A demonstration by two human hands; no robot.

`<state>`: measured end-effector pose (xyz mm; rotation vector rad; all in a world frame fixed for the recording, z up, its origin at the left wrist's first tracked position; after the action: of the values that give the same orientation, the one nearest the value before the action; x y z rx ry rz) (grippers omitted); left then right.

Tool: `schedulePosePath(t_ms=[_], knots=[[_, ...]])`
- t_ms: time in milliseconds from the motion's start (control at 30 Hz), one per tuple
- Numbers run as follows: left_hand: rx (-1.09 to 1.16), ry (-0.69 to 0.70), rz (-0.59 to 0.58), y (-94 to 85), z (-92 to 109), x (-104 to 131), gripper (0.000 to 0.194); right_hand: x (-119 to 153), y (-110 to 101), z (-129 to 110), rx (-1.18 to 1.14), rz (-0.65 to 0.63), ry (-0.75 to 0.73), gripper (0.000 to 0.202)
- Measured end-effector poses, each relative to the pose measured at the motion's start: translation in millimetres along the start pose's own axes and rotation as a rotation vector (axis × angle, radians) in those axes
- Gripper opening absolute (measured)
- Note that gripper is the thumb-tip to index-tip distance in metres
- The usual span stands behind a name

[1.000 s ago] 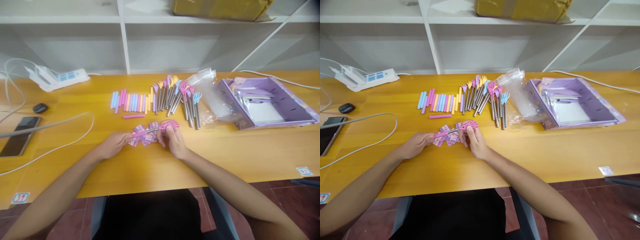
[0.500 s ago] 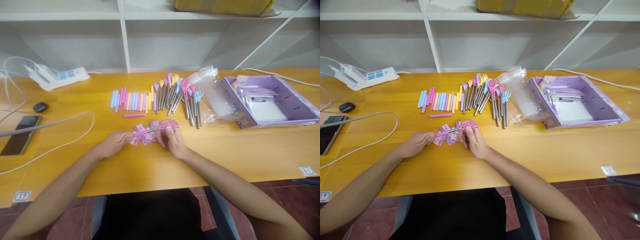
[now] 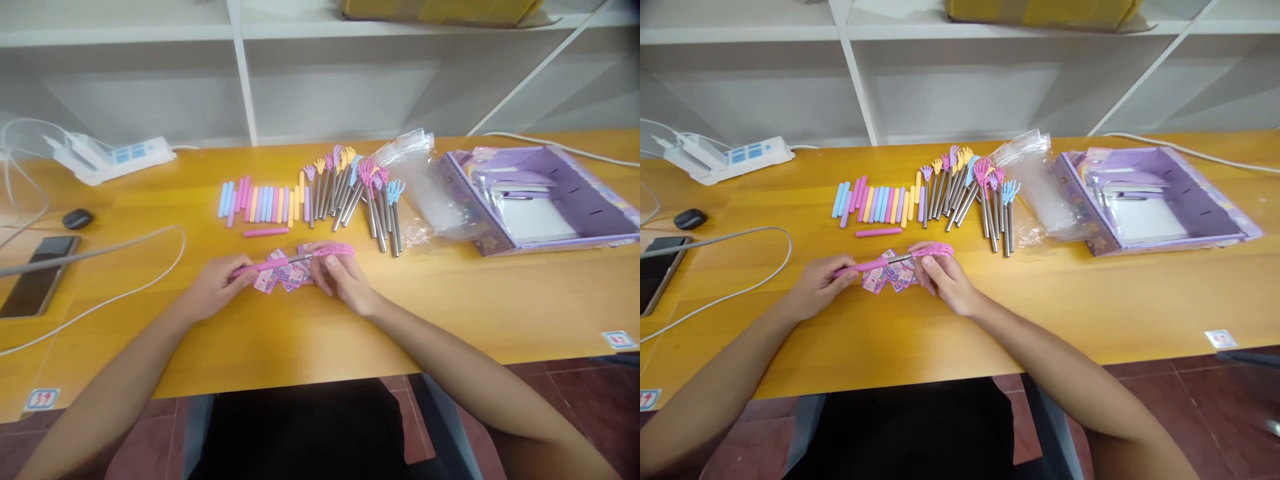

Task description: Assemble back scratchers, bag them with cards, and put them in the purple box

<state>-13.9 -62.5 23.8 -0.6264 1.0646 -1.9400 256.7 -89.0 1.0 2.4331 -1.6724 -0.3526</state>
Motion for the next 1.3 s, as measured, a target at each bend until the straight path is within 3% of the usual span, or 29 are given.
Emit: schedulePosePath(t_ms=[133, 233, 533, 933, 1300], knots=[[0.003, 0.089, -0.116, 8.6, 8, 1, 0.036, 2, 3, -2, -0.095, -0.125, -0.054, 0.052], [-0.001, 0.116, -0.167, 13.1, 12, 1, 0.034, 2, 1, -2, -0.126, -0.092, -0.066, 0.054], [-0.11, 0.296, -0.121, 17.6, 14, 5, 0.025, -1, -4, 8, -0.097, -0.077, -0.106, 0.056], [-0.102, 0.416, -0.165, 22.4, 25, 7, 0.039, -1, -5, 6, -0.073, -0.114, -0.141, 0.06], [-0.081, 0.338, -0.24, 28.7, 26, 9, 0.028, 3, 1, -1, -0.041, -0.18, -0.147, 0.056]])
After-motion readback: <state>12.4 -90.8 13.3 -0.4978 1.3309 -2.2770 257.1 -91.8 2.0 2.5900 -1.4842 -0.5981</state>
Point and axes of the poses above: each hand's wrist, its own x-axis away from the middle knuckle, its own y-axis out of the palm, z = x × y, the point moved 3 cm from there along -x, towards the middle knuckle, and after that the axes turned 11 degrees about -x, right-handed, at the moved point
